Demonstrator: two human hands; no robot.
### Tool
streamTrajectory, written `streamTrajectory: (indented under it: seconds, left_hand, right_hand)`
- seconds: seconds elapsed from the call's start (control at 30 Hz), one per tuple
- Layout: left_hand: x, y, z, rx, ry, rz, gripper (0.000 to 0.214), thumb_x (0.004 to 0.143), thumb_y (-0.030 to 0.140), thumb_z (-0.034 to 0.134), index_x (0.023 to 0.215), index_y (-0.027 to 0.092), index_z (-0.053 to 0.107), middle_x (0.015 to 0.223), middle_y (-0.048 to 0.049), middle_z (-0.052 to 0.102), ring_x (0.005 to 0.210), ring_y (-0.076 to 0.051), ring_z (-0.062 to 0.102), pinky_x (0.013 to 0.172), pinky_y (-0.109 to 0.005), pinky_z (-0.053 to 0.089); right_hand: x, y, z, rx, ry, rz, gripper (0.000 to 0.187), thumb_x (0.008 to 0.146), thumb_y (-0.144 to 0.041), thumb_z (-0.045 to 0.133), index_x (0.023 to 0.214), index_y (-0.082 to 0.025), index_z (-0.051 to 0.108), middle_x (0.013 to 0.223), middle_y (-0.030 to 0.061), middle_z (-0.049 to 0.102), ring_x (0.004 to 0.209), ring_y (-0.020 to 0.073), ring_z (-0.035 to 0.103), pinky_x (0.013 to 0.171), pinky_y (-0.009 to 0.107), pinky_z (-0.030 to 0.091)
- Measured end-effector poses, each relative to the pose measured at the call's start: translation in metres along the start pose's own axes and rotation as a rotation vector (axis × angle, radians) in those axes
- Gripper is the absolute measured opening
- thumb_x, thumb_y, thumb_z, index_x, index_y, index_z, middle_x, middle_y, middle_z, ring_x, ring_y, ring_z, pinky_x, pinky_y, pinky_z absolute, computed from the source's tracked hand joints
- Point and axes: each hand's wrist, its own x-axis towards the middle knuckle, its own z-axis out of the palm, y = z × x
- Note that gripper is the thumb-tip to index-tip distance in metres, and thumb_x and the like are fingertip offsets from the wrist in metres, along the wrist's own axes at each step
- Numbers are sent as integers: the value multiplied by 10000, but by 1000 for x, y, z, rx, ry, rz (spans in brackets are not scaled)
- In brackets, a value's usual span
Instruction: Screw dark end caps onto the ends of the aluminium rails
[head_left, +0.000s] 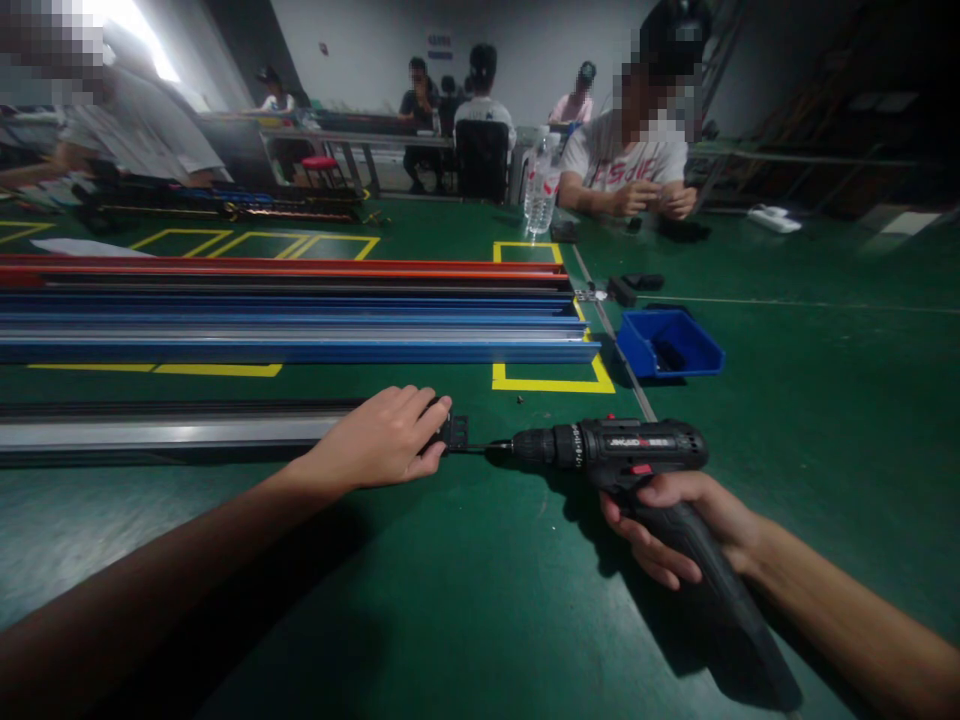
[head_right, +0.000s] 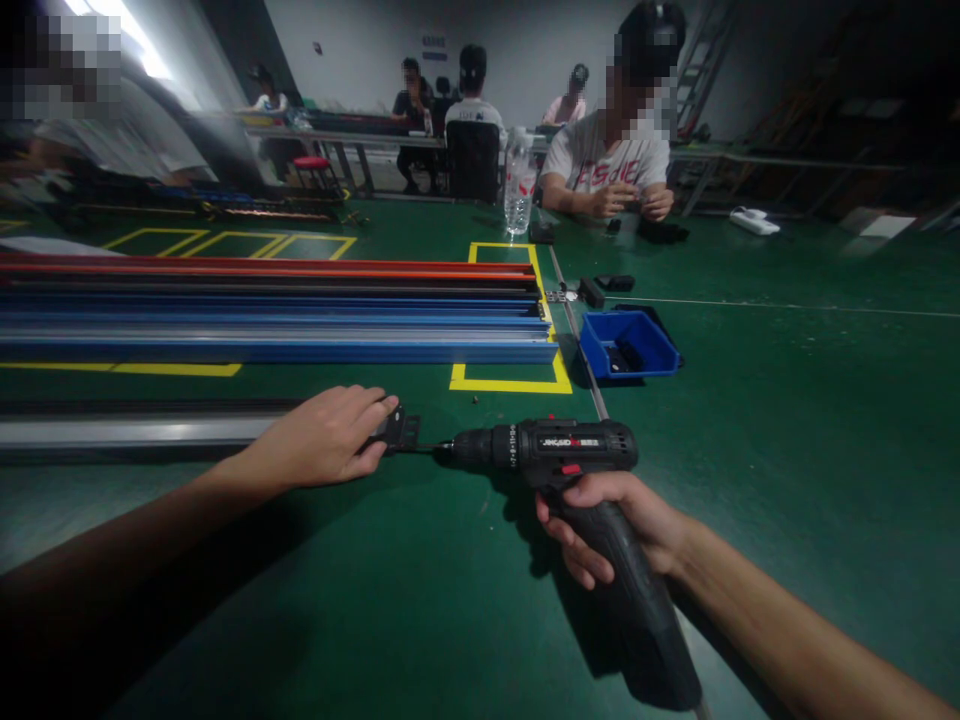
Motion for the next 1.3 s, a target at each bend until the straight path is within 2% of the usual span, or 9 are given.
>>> streamTrajectory:
  seconds: [0.33,0.97,1.3]
  left_hand:
    - [0,0,0,15,-15,2,493,977,318,476,1355,23,589,1213,-236,667,1029,-313,653,857,-441,563]
    - [0,0,-1,-11,-24,-10,478,971,313,483,1356,48,582,1221,-222,668,1047,-303,651,867,-435,556]
    - [1,1,-1,11,-1,4,487,976,315,477,1335,8,596,1185,-243,668,1015,-335,656,831,-452,558]
  right_hand:
    - [0,3,2,-17,62,-12,336,909,-290,546,1072,-39,698,772,43,676,431,73,591,553,240,575]
    - [-1,2,2,-23,74,6,334,894,-318,589,1068,-52,693,768,31,675,422,68,585,542,230,566]
    - [-1,3,5,-42,91,-12,314,890,-301,585,1053,-57,695,754,29,671,412,64,564,538,232,566]
